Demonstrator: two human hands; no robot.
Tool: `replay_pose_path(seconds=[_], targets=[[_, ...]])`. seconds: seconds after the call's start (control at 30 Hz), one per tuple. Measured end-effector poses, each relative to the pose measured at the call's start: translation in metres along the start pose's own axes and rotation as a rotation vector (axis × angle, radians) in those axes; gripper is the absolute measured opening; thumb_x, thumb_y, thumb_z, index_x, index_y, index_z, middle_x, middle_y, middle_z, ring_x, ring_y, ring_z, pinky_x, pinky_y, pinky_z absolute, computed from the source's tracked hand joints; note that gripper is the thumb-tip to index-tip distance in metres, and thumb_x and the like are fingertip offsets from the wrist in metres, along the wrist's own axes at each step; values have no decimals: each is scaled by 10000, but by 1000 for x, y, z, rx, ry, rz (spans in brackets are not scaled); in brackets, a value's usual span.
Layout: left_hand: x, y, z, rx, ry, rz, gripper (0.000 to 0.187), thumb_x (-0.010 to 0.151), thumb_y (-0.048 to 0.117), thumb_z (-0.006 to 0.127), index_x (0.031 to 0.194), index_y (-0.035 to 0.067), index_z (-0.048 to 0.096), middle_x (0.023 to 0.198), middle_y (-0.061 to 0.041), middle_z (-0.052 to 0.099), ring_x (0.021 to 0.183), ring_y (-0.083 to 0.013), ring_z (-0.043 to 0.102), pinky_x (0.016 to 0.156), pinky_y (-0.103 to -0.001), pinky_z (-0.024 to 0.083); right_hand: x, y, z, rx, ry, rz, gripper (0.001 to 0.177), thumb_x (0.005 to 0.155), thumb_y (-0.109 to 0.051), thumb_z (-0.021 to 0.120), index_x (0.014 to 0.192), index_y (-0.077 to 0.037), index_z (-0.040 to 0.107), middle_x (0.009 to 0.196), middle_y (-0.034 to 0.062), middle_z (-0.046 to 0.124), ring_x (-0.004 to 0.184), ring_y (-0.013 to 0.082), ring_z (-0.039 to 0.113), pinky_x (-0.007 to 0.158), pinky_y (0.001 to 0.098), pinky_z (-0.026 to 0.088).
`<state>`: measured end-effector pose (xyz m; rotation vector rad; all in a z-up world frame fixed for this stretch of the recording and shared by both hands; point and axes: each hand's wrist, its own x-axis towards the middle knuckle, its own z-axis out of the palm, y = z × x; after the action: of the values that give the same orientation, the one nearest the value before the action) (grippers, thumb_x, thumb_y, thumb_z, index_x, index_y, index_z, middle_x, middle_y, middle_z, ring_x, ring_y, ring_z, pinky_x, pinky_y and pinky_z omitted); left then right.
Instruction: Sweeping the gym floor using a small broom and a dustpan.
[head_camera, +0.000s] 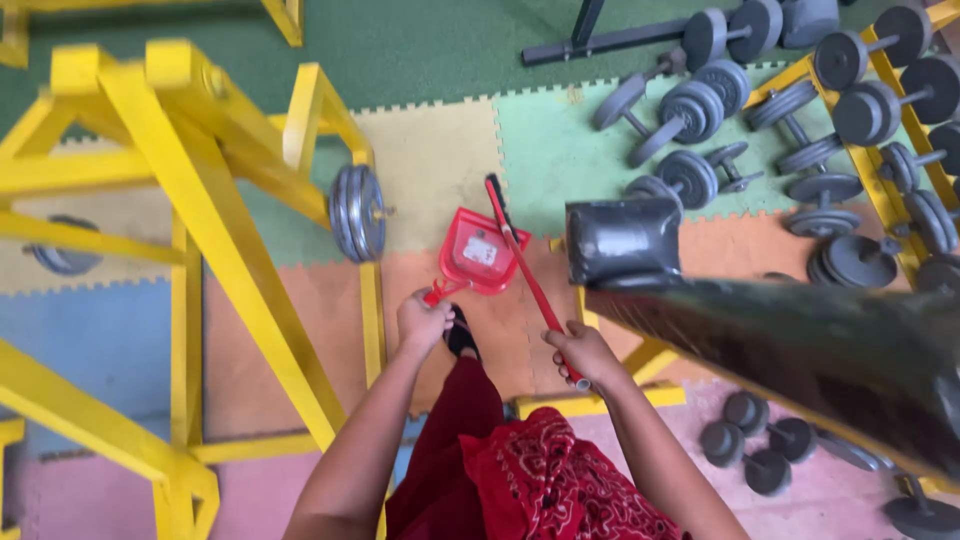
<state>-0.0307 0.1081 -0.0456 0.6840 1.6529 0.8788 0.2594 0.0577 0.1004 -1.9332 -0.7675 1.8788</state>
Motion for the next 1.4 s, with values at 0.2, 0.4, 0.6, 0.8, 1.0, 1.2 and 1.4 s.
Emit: replay_pose_path(seconds=[0.2, 0.4, 0.6, 0.8, 1.0, 1.2, 1.4], targets=[[80, 47, -11, 71, -91, -28, 375, 891, 22, 659, 1252, -79, 646, 824, -112, 716, 642, -154, 712, 550, -290, 613, 94, -44, 6, 196, -30, 76, 308, 904, -190, 709, 1103, 38, 654, 654, 32, 571, 466, 121, 535, 394, 279, 421], [168, 40, -16, -13, -183, -4, 373, 880, 17, 659, 1246, -50, 633, 769, -79, 676, 601, -142, 672, 521, -291, 569, 183, -69, -7, 273, 29, 25, 224, 895, -62, 626, 1098, 32, 631, 670, 55, 574, 478, 148, 565, 396, 297, 418], [196, 92, -7, 186, -112, -39, 387, 873, 57, 676, 1253, -11, 647, 732, -77, 706, 588, -135, 688, 506, -287, 569, 250, -116, -22, 229, 165, 83, 182, 914, -34, 543, 1088, 18, 550, 732, 127, 612, 560, 248, 692, 434, 356, 479], [224, 118, 21, 238, -83, -3, 225, 880, 99, 664, 1073, -6, 714, 680, -93, 717, 538, -151, 705, 481, -297, 585, 564, 124, -38, -845, 233, -476, 339, 647, -79, 742, 968, -16, 655, 818, 175, 710, 659, 246, 694, 569, 394, 580], [245, 142, 37, 480, -77, 24, 207, 904, 165, 685, 886, -36, 733, 600, -126, 686, 523, -217, 696, 548, -374, 565, 286, -68, 96, -291, 104, 196, 370, 948, -117, 468, 1290, 11, 525, 811, 318, 713, 555, 383, 682, 524, 497, 551], [262, 129, 44, 550, -30, 163, 181, 848, 169, 727, 928, 7, 717, 629, -106, 698, 552, -218, 720, 570, -375, 583, 241, -56, 48, -18, 8, 187, 460, 960, -181, 554, 1418, -146, 538, 678, 86, 540, 473, 197, 510, 394, 346, 421], [258, 145, 40, 447, -57, -21, 163, 869, 154, 697, 934, 4, 696, 621, -145, 704, 518, -259, 713, 529, -425, 581, 249, -101, -59, 245, 109, 183, 427, 973, -169, 558, 1400, -167, 560, 638, 31, 456, 437, 132, 391, 371, 299, 314]])
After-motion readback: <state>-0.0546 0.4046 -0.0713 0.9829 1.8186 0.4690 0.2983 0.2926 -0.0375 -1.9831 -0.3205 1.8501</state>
